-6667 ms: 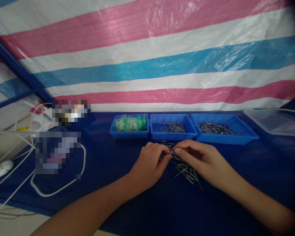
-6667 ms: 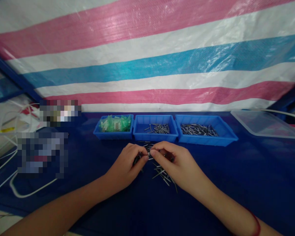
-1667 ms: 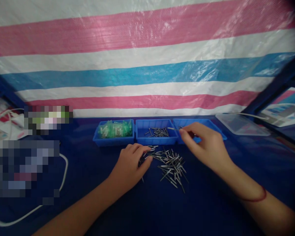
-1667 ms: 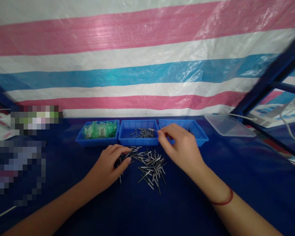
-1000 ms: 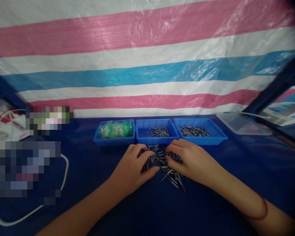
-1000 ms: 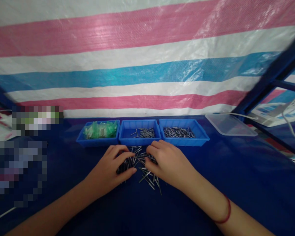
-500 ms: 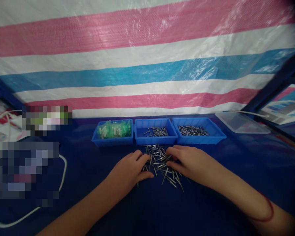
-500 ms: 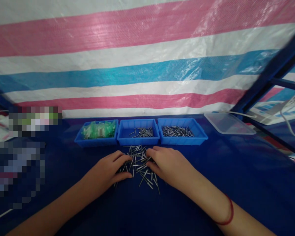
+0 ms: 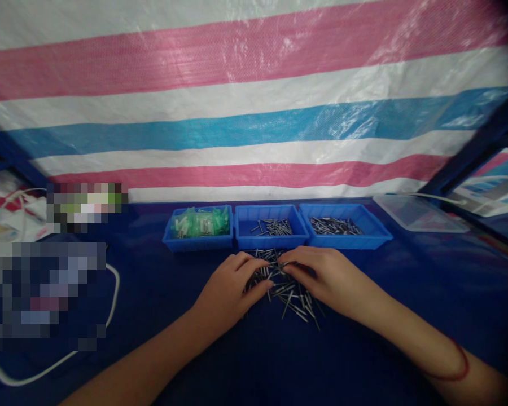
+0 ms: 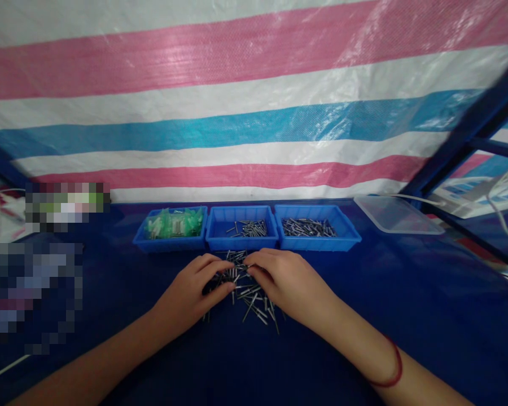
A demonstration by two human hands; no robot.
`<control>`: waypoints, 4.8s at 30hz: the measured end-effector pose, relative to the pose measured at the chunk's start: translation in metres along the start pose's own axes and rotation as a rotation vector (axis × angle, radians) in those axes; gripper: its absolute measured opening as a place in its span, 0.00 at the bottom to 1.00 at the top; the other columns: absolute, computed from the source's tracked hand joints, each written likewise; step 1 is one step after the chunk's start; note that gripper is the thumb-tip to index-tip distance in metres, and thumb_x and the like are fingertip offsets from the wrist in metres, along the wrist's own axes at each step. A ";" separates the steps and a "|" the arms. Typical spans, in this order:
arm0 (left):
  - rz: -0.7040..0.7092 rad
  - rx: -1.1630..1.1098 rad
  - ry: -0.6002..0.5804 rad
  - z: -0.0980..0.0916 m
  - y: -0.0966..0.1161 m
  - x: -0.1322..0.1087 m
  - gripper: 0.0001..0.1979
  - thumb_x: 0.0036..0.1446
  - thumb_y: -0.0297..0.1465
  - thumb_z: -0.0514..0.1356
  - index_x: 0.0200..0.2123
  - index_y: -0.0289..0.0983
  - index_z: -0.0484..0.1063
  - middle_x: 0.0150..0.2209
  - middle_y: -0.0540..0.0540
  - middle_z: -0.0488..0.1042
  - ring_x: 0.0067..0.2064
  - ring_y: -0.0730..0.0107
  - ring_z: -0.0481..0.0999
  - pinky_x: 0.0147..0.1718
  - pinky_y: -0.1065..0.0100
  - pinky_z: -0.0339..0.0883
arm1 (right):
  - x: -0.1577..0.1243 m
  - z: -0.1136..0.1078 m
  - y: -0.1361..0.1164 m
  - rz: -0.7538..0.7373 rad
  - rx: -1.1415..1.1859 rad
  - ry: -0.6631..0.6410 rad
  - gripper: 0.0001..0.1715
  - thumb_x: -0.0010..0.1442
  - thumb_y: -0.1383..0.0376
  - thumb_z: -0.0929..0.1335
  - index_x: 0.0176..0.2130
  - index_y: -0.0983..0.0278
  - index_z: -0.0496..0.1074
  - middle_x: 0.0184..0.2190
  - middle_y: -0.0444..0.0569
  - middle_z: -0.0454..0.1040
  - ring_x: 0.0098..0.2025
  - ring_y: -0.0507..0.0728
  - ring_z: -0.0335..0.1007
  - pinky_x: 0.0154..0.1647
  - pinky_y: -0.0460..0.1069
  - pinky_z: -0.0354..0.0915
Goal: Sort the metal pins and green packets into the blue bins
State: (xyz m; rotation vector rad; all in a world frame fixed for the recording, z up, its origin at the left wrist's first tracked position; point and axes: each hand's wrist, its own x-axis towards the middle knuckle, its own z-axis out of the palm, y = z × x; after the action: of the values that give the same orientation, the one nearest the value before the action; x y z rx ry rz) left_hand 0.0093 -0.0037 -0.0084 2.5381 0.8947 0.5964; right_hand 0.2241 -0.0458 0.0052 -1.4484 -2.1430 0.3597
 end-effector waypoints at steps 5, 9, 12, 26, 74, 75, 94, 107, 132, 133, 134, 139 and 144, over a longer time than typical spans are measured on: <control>-0.059 -0.050 0.049 0.003 -0.003 0.001 0.13 0.59 0.34 0.60 0.47 0.38 0.71 0.39 0.46 0.74 0.42 0.64 0.72 0.43 0.63 0.66 | 0.002 0.007 -0.002 0.022 0.153 0.083 0.10 0.61 0.64 0.66 0.39 0.60 0.78 0.36 0.48 0.79 0.36 0.55 0.75 0.40 0.51 0.70; -0.151 -0.205 0.105 0.003 -0.002 0.001 0.13 0.58 0.34 0.60 0.46 0.38 0.71 0.35 0.49 0.75 0.36 0.68 0.72 0.39 0.67 0.66 | 0.002 0.019 -0.006 0.168 0.426 0.195 0.11 0.59 0.59 0.68 0.37 0.61 0.78 0.33 0.48 0.80 0.36 0.57 0.76 0.40 0.52 0.71; -0.199 -0.347 0.128 0.002 0.000 0.001 0.10 0.59 0.35 0.59 0.42 0.38 0.72 0.33 0.50 0.75 0.32 0.72 0.72 0.34 0.70 0.65 | 0.002 0.025 -0.012 0.239 0.660 0.200 0.13 0.57 0.57 0.69 0.38 0.61 0.79 0.32 0.48 0.80 0.36 0.58 0.76 0.39 0.53 0.72; -0.162 -0.507 0.219 0.001 0.003 -0.001 0.09 0.60 0.35 0.57 0.38 0.37 0.74 0.34 0.48 0.75 0.35 0.71 0.73 0.35 0.70 0.66 | 0.001 0.024 -0.026 0.246 0.767 0.042 0.15 0.59 0.54 0.67 0.35 0.64 0.74 0.28 0.45 0.74 0.28 0.52 0.68 0.30 0.47 0.66; -0.025 -0.003 0.117 -0.001 -0.002 0.002 0.07 0.63 0.32 0.55 0.38 0.39 0.72 0.40 0.47 0.73 0.43 0.65 0.69 0.43 0.62 0.60 | 0.003 0.012 -0.003 -0.175 0.012 0.020 0.07 0.61 0.66 0.66 0.38 0.63 0.74 0.34 0.49 0.75 0.38 0.55 0.70 0.42 0.52 0.65; -0.026 -0.049 0.141 -0.001 -0.002 0.003 0.07 0.62 0.32 0.55 0.37 0.38 0.72 0.39 0.46 0.73 0.43 0.66 0.70 0.43 0.63 0.61 | 0.003 0.012 -0.004 -0.148 0.057 0.025 0.08 0.62 0.67 0.65 0.38 0.63 0.74 0.34 0.49 0.75 0.38 0.55 0.70 0.42 0.51 0.65; 0.026 -0.347 0.254 -0.004 0.005 0.001 0.05 0.61 0.29 0.57 0.38 0.36 0.72 0.34 0.48 0.71 0.36 0.73 0.71 0.36 0.73 0.64 | 0.001 0.018 -0.011 0.052 0.420 0.088 0.05 0.59 0.63 0.68 0.33 0.62 0.72 0.28 0.44 0.70 0.28 0.50 0.63 0.28 0.46 0.60; -0.018 -0.017 0.046 -0.004 0.006 0.001 0.08 0.60 0.33 0.57 0.41 0.39 0.72 0.38 0.46 0.75 0.42 0.64 0.71 0.41 0.63 0.60 | 0.004 -0.021 0.023 0.177 0.164 0.561 0.14 0.60 0.54 0.65 0.33 0.61 0.73 0.29 0.47 0.74 0.30 0.54 0.68 0.30 0.49 0.63; -0.074 0.004 0.109 -0.005 0.006 0.000 0.06 0.63 0.31 0.53 0.37 0.39 0.70 0.37 0.49 0.76 0.41 0.66 0.72 0.43 0.61 0.58 | -0.001 0.020 -0.013 -0.185 -0.045 0.072 0.11 0.64 0.65 0.63 0.37 0.64 0.75 0.35 0.51 0.76 0.38 0.57 0.68 0.41 0.54 0.64; -0.099 -0.083 0.138 -0.004 0.007 0.000 0.06 0.63 0.31 0.54 0.37 0.39 0.71 0.36 0.49 0.76 0.40 0.67 0.73 0.43 0.63 0.60 | -0.001 0.021 -0.013 -0.174 -0.025 0.079 0.11 0.63 0.65 0.63 0.37 0.64 0.75 0.35 0.51 0.76 0.38 0.57 0.69 0.41 0.54 0.65; -0.124 -0.173 0.166 -0.004 0.007 0.000 0.05 0.61 0.32 0.56 0.37 0.38 0.71 0.36 0.49 0.76 0.38 0.68 0.73 0.42 0.64 0.62 | -0.001 0.021 -0.013 -0.161 -0.005 0.086 0.11 0.63 0.65 0.63 0.36 0.63 0.75 0.34 0.51 0.76 0.37 0.56 0.69 0.40 0.53 0.65; -0.201 -0.457 0.218 0.000 0.006 0.001 0.07 0.57 0.33 0.61 0.37 0.37 0.72 0.33 0.50 0.76 0.34 0.71 0.74 0.37 0.70 0.67 | -0.001 0.021 -0.014 -0.112 0.087 0.074 0.13 0.64 0.64 0.63 0.34 0.62 0.75 0.33 0.50 0.76 0.36 0.55 0.70 0.40 0.52 0.65; -0.216 -0.502 0.220 0.000 0.003 0.002 0.07 0.57 0.35 0.60 0.35 0.37 0.74 0.32 0.50 0.76 0.34 0.71 0.74 0.35 0.70 0.66 | -0.001 0.019 -0.019 -0.075 0.187 0.086 0.11 0.63 0.63 0.64 0.33 0.62 0.75 0.31 0.48 0.76 0.34 0.54 0.70 0.37 0.51 0.66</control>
State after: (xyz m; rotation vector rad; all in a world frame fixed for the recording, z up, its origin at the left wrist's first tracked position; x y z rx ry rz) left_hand 0.0124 -0.0041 -0.0068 1.9288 0.9360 0.9119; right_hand 0.1993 -0.0531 -0.0012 -1.2527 -2.0304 0.4489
